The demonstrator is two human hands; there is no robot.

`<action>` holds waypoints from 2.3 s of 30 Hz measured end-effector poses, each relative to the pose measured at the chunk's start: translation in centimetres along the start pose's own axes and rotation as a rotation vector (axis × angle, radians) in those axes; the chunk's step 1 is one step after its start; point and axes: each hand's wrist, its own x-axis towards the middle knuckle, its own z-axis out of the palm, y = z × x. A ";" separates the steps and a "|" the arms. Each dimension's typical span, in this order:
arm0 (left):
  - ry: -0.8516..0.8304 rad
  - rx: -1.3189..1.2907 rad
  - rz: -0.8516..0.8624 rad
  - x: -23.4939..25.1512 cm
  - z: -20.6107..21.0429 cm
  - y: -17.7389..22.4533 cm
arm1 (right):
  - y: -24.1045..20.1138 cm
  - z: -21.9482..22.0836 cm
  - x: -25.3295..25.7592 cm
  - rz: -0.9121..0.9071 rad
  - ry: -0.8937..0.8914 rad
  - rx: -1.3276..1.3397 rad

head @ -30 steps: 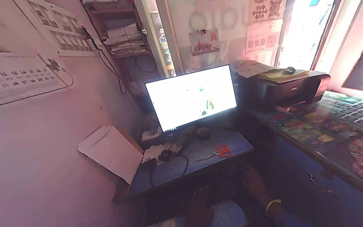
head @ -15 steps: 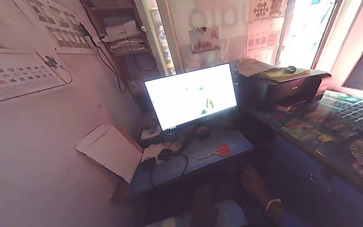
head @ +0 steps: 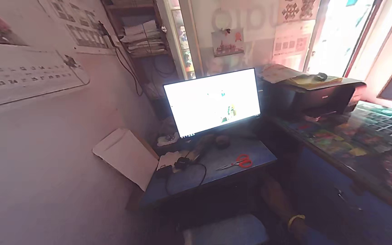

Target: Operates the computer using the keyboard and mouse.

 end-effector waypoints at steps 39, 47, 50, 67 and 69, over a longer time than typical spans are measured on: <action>0.041 0.055 0.091 1.3 3.8 -3.1 | 0.5 0.7 -0.1 -0.159 0.031 -0.052; 0.054 0.051 0.106 1.2 3.8 -3.2 | 0.8 0.9 -0.1 -0.153 0.019 -0.018; 0.046 0.044 0.129 1.4 3.2 -2.8 | 0.8 0.7 -0.9 -0.147 0.019 -0.005; 0.119 0.042 0.065 0.7 2.5 -1.5 | 0.3 -0.2 -0.2 -0.054 -0.033 0.037; 0.081 0.055 0.065 0.7 2.5 -1.6 | 0.7 0.2 -0.1 -0.072 -0.027 0.016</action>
